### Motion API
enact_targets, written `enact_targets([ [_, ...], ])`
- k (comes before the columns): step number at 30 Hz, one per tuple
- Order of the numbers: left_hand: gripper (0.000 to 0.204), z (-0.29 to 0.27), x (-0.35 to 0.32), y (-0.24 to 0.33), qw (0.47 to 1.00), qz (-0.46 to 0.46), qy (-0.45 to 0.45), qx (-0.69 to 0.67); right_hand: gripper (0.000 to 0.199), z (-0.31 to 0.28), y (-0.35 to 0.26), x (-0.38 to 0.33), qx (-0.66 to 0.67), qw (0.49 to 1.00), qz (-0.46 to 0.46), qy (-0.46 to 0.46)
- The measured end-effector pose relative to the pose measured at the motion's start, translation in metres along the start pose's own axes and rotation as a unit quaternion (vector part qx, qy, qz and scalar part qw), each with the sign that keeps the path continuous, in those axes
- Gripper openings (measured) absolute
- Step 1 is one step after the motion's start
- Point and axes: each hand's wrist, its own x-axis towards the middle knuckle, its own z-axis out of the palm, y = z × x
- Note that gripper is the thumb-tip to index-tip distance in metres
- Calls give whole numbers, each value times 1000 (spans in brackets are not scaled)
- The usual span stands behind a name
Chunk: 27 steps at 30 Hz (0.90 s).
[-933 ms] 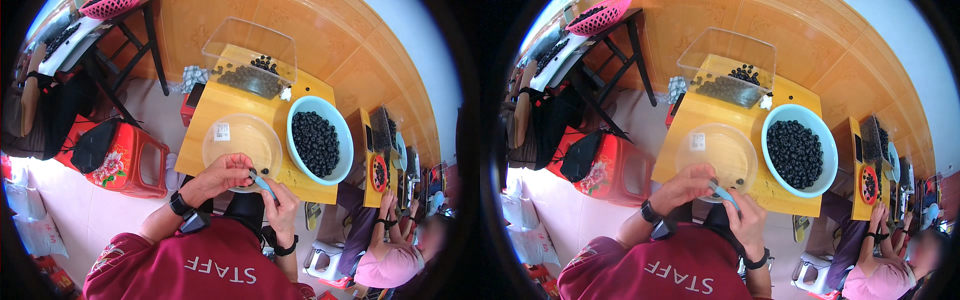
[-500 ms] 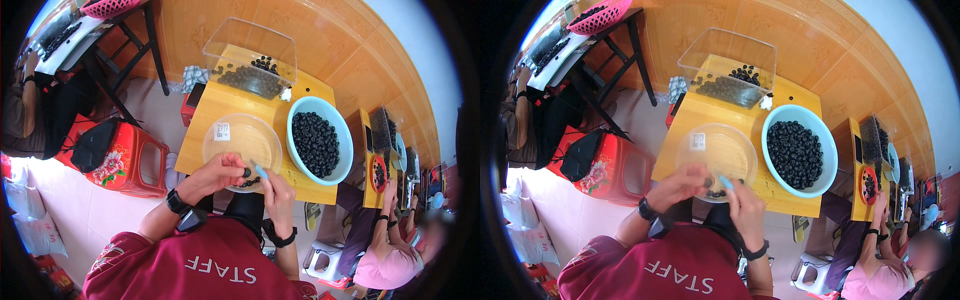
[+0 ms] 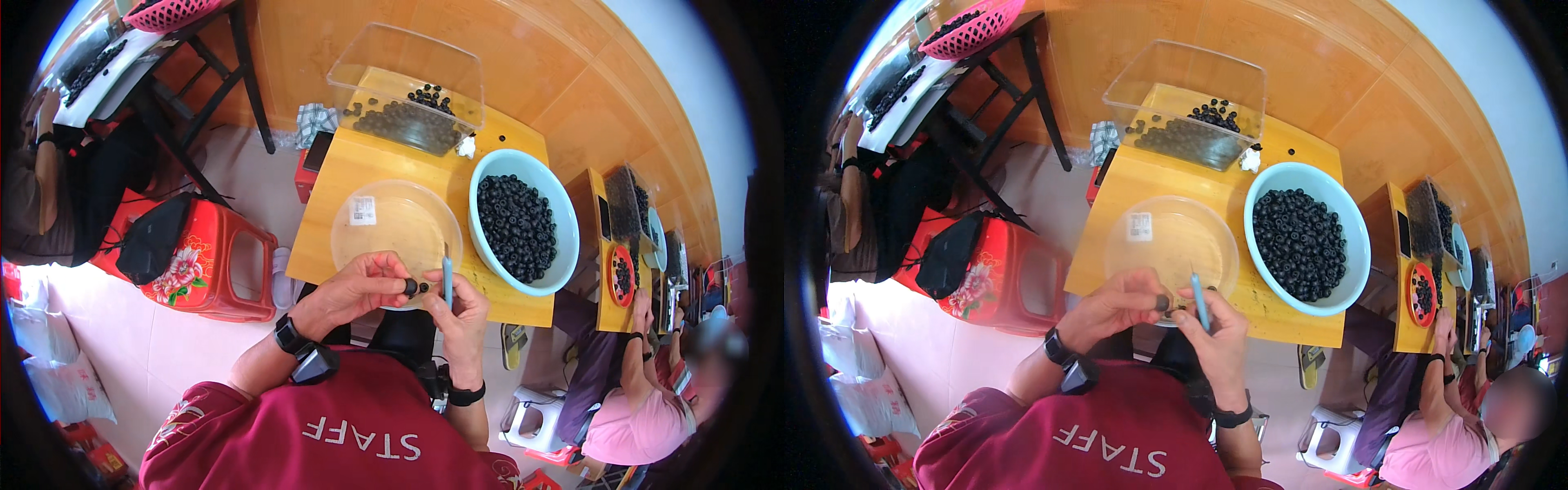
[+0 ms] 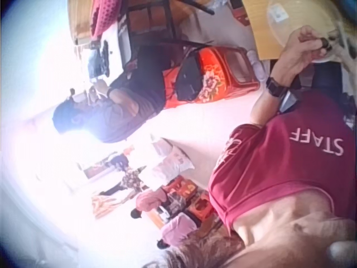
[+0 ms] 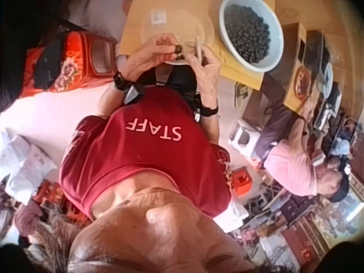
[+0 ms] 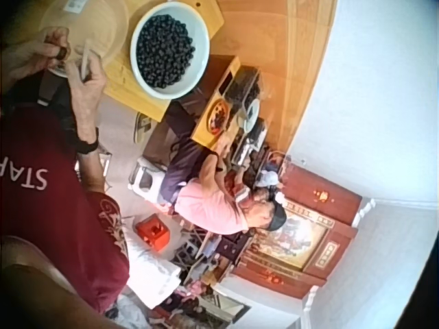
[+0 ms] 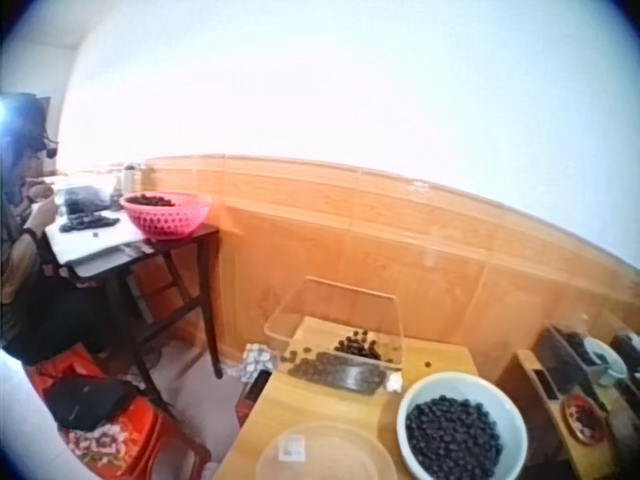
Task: Sorting small black round components (possibly rubber or plastic) using tweezers into a container.
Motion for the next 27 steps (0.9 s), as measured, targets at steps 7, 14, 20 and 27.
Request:
enact_targets([
  [7, 14, 0, -3, -5, 998, -12, 29, 52, 7, 10, -1, 3, 130, 985, 108, -35],
  [14, 14, -17, 6, -16, 999, -29, 21, 38, 12, 6, 6, 0, 11, 998, 22, -59],
  [20, 14, -4, 14, -19, 995, -73, 57, 38, 15, -14, 18, 3, 33, 999, 30, -25],
  [27, 28, -32, 16, -22, 751, 14, 99, 653, 13, -128, 22, 53, -318, 921, -78, 212],
])
